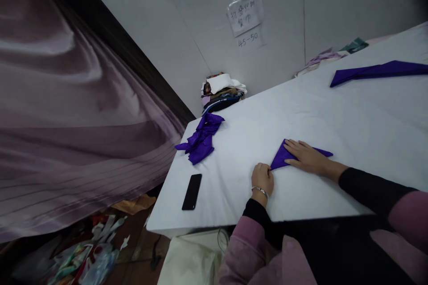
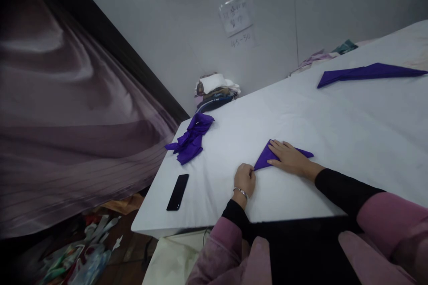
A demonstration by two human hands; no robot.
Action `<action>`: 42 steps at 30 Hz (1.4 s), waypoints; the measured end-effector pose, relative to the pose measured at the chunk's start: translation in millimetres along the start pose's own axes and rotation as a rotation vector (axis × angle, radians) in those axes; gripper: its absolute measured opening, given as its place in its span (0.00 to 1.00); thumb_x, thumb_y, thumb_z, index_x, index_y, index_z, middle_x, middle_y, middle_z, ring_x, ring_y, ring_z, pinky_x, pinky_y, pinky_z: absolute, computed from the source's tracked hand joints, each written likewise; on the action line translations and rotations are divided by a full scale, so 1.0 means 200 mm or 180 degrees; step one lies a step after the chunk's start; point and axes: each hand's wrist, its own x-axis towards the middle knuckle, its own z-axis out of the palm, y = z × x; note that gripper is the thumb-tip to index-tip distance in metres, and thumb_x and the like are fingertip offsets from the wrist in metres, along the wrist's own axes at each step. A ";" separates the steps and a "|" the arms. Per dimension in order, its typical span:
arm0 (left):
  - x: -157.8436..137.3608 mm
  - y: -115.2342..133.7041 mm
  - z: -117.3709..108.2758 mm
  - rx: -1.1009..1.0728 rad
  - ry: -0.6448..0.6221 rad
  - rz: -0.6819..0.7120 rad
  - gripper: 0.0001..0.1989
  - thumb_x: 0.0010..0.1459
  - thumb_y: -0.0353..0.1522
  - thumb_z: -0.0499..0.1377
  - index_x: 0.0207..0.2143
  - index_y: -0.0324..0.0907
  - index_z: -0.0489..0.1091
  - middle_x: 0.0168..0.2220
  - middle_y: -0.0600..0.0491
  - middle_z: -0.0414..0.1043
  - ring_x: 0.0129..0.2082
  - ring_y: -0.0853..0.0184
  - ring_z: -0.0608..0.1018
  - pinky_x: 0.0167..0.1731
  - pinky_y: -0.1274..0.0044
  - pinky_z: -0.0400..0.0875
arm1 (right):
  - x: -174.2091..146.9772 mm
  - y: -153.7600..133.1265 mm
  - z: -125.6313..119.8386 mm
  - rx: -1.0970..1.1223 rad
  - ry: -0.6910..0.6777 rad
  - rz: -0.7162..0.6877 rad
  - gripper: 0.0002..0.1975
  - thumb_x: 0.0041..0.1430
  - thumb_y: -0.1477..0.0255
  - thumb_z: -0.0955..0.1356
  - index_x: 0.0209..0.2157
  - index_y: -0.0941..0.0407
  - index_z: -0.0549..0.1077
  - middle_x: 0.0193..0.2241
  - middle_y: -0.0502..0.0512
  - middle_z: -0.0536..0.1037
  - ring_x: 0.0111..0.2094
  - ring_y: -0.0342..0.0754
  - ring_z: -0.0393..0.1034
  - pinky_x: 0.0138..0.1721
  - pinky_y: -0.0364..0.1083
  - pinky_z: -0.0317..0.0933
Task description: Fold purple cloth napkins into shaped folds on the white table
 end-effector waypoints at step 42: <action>0.04 0.17 0.10 0.0592 -0.0663 0.0358 0.42 0.58 0.54 0.43 0.64 0.34 0.45 0.66 0.41 0.42 0.66 0.54 0.45 0.63 0.59 0.43 | 0.01 0.00 0.02 -0.0073 0.0171 -0.0105 0.38 0.60 0.47 0.55 0.65 0.55 0.49 0.62 0.63 0.56 0.63 0.60 0.47 0.59 0.62 0.47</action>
